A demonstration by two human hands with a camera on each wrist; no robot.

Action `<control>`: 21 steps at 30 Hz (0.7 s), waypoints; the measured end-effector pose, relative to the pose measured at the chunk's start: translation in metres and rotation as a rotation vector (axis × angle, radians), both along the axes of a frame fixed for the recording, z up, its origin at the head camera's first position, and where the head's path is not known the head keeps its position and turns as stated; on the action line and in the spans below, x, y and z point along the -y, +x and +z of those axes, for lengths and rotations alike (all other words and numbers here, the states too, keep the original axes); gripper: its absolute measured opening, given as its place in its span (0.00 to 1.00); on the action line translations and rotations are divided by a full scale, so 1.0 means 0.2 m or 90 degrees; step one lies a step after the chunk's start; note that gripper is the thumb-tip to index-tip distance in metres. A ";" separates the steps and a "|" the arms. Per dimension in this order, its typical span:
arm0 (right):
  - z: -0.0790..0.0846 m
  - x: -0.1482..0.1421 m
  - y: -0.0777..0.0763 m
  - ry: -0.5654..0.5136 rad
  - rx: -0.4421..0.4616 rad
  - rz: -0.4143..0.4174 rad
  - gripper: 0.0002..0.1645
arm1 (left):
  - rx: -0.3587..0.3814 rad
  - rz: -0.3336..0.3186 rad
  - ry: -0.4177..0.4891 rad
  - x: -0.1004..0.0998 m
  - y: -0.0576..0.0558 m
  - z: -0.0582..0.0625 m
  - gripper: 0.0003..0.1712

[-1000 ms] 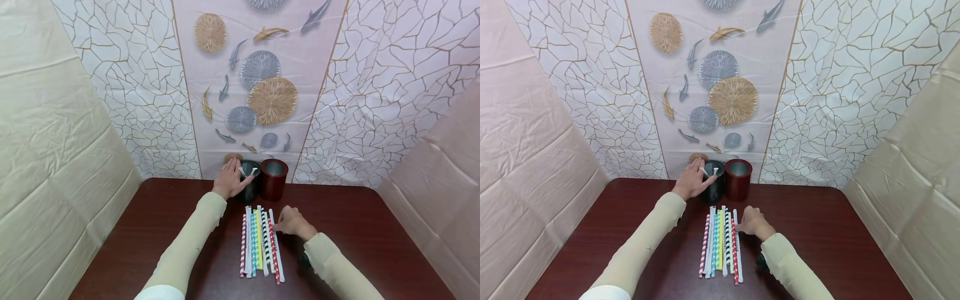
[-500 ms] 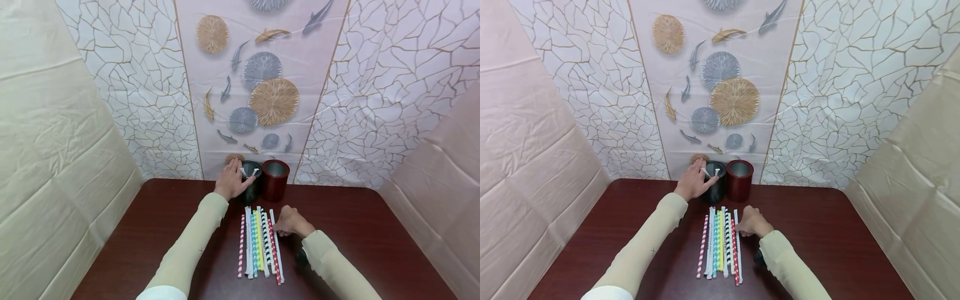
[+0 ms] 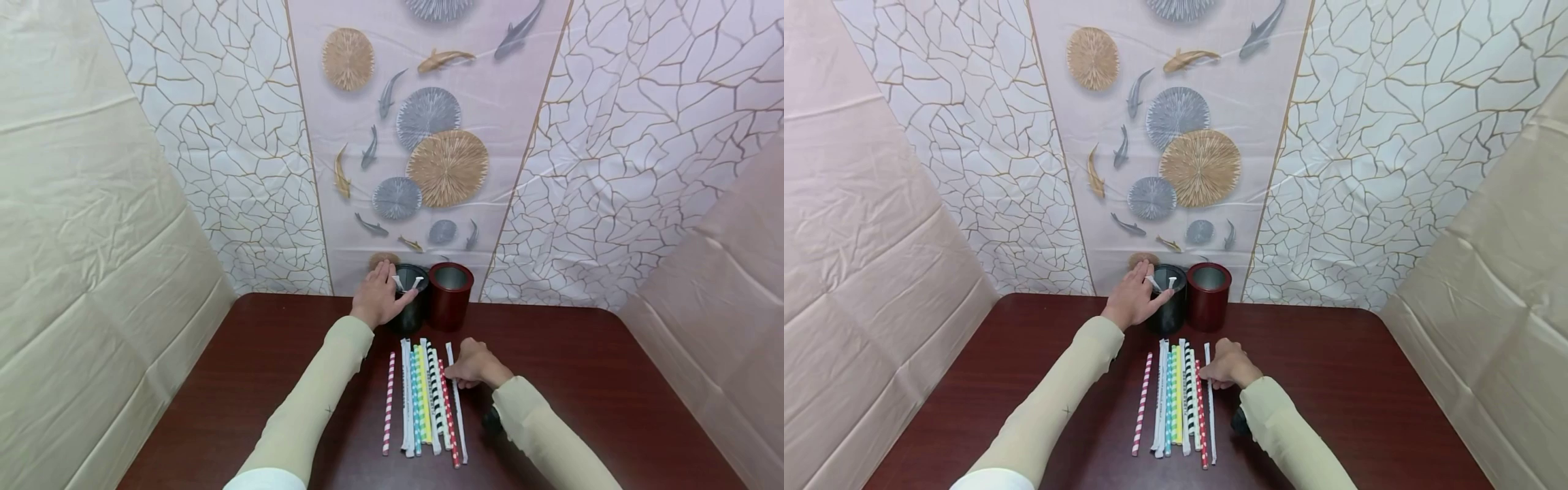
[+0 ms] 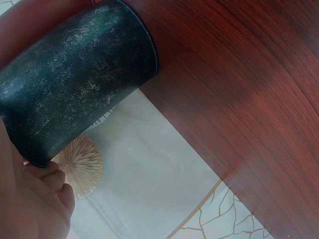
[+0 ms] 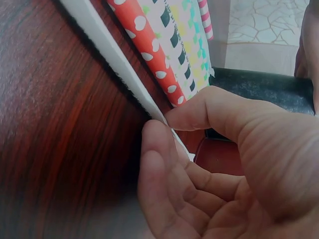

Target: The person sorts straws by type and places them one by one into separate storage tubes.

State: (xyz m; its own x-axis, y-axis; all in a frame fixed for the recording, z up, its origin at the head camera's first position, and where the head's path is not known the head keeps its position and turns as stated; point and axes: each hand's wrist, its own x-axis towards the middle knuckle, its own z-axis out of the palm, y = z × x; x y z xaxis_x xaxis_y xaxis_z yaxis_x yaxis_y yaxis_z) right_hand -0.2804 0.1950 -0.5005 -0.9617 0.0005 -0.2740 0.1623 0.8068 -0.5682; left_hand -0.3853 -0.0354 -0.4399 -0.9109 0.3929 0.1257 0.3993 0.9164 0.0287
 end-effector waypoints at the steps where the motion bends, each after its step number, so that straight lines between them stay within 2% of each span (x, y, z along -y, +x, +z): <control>1: 0.00 0.00 0.00 0.001 0.000 0.001 0.17 | -0.002 0.000 0.000 0.00 0.00 0.00 0.56; 5: 0.02 -0.02 0.00 0.005 0.001 0.006 0.18 | -0.009 -0.003 0.007 0.00 0.01 0.00 0.56; 10: 0.09 -0.03 0.01 0.012 -0.007 0.019 0.19 | -0.007 -0.005 0.009 0.00 0.00 0.00 0.56; 21: 0.32 -0.06 -0.02 0.059 -0.054 0.066 0.21 | 0.000 -0.003 0.001 0.01 0.00 0.00 0.55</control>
State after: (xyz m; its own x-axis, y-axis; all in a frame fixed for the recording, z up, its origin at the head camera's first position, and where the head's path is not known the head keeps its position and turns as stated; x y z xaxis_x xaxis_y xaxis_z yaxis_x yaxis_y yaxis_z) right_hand -0.2835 0.2077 -0.4360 -0.9778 -0.0781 -0.1945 0.0300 0.8662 -0.4987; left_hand -0.3857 -0.0367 -0.4389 -0.9089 0.3974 0.1267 0.4038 0.9144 0.0294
